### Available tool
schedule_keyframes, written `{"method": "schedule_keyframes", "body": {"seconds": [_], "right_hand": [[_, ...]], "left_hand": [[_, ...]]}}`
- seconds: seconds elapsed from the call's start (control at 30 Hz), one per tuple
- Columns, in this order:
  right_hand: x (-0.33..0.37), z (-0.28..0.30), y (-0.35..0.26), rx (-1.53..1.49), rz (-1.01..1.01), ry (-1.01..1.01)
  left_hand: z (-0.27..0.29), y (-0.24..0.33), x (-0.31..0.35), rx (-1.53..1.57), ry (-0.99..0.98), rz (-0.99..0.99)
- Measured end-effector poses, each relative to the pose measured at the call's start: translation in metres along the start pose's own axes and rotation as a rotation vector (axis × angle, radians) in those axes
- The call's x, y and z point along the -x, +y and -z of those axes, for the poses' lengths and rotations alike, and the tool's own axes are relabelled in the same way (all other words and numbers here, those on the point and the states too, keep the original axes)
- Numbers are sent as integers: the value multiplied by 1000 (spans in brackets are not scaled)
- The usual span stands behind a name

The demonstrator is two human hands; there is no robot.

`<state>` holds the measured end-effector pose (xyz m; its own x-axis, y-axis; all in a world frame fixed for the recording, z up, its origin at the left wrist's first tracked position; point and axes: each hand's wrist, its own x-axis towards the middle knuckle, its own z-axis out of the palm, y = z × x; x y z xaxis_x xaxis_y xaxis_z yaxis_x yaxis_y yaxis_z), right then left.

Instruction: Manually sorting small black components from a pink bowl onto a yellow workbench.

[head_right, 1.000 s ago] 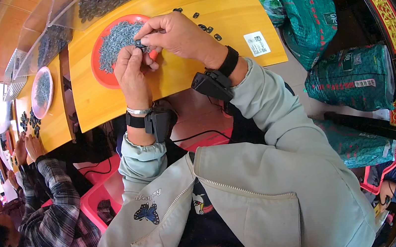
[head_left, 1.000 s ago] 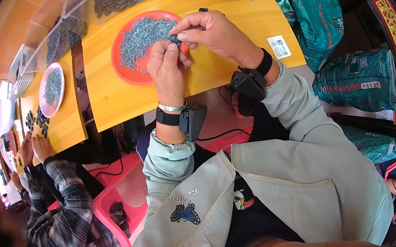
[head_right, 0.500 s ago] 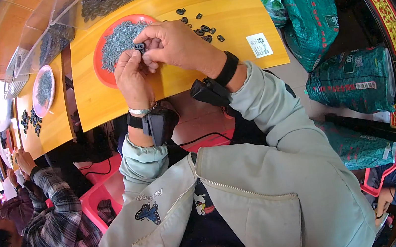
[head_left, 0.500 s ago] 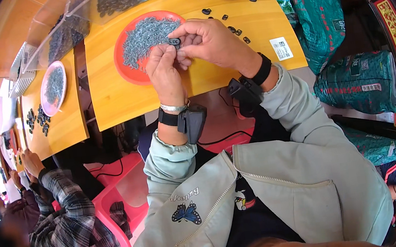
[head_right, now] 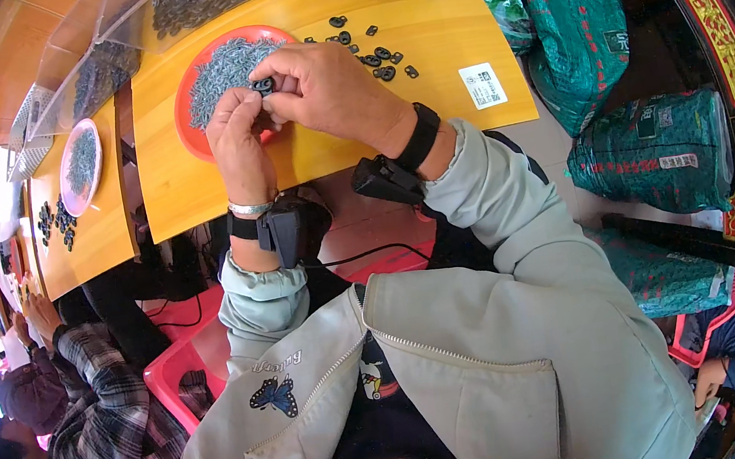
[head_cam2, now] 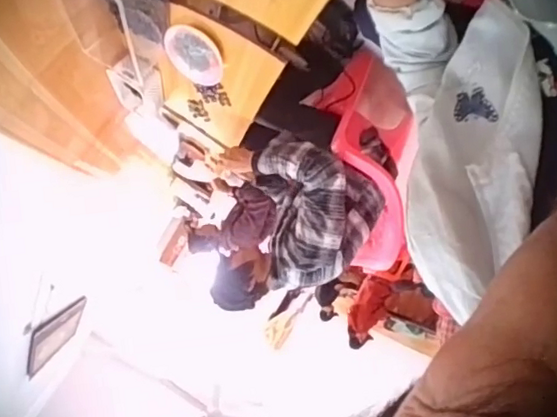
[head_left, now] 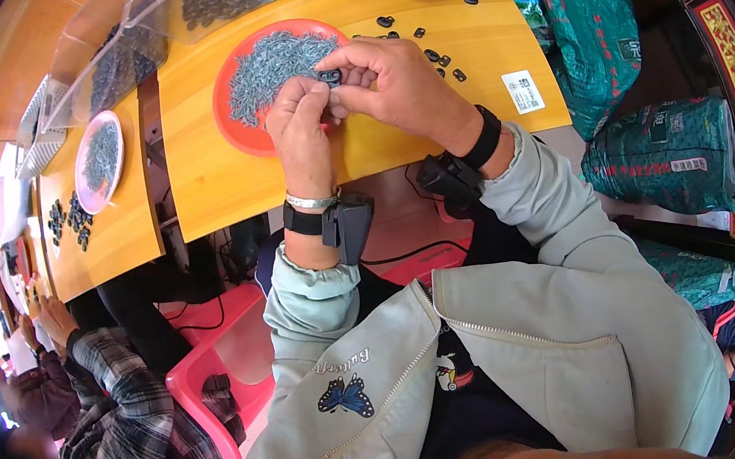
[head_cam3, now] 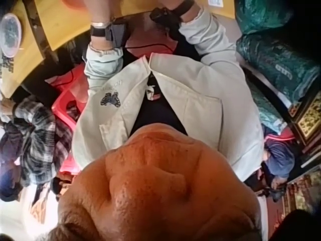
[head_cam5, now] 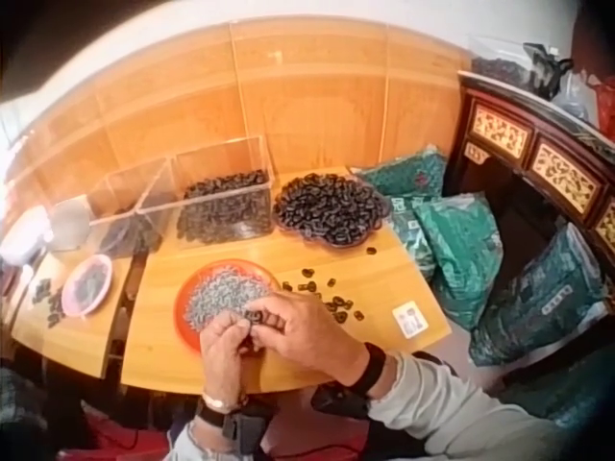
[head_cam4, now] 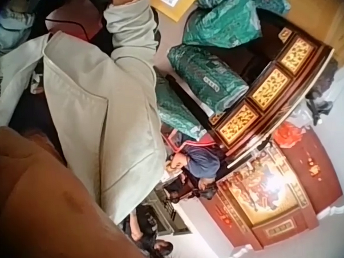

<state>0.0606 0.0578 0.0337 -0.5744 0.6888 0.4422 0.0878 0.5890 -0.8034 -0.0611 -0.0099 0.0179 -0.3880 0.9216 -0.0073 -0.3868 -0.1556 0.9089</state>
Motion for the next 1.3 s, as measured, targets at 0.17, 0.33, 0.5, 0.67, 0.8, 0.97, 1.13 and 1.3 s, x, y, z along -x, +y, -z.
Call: {"method": "schedule_keyframes", "body": {"seconds": [0.17, 0.33, 0.5, 0.67, 0.8, 0.97, 1.13, 1.3], "right_hand": [[1, 6, -8, -150, -75, -20], [3, 9, -15, -262, -119, -48], [5, 10, -17, -344, -159, -59], [7, 5, -12, -30, 55, -5], [8, 0, -9, 33, 96, 23], [10, 0, -9, 101, 139, 38], [10, 1, -10, 104, 135, 17], [8, 1, -6, 105, 113, -5]], "left_hand": [[3, 3, 2, -125, -82, -77], [2, 5, 2, -174, -105, -150], [1, 0, 2, -192, -127, -220], [1, -2, 3, -175, -119, -170], [1, -5, 4, -196, -76, -132], [-5, -8, 7, -119, -36, -110], [-6, -9, 7, -88, -39, -106], [-9, -10, 7, -103, -19, -101]]}}
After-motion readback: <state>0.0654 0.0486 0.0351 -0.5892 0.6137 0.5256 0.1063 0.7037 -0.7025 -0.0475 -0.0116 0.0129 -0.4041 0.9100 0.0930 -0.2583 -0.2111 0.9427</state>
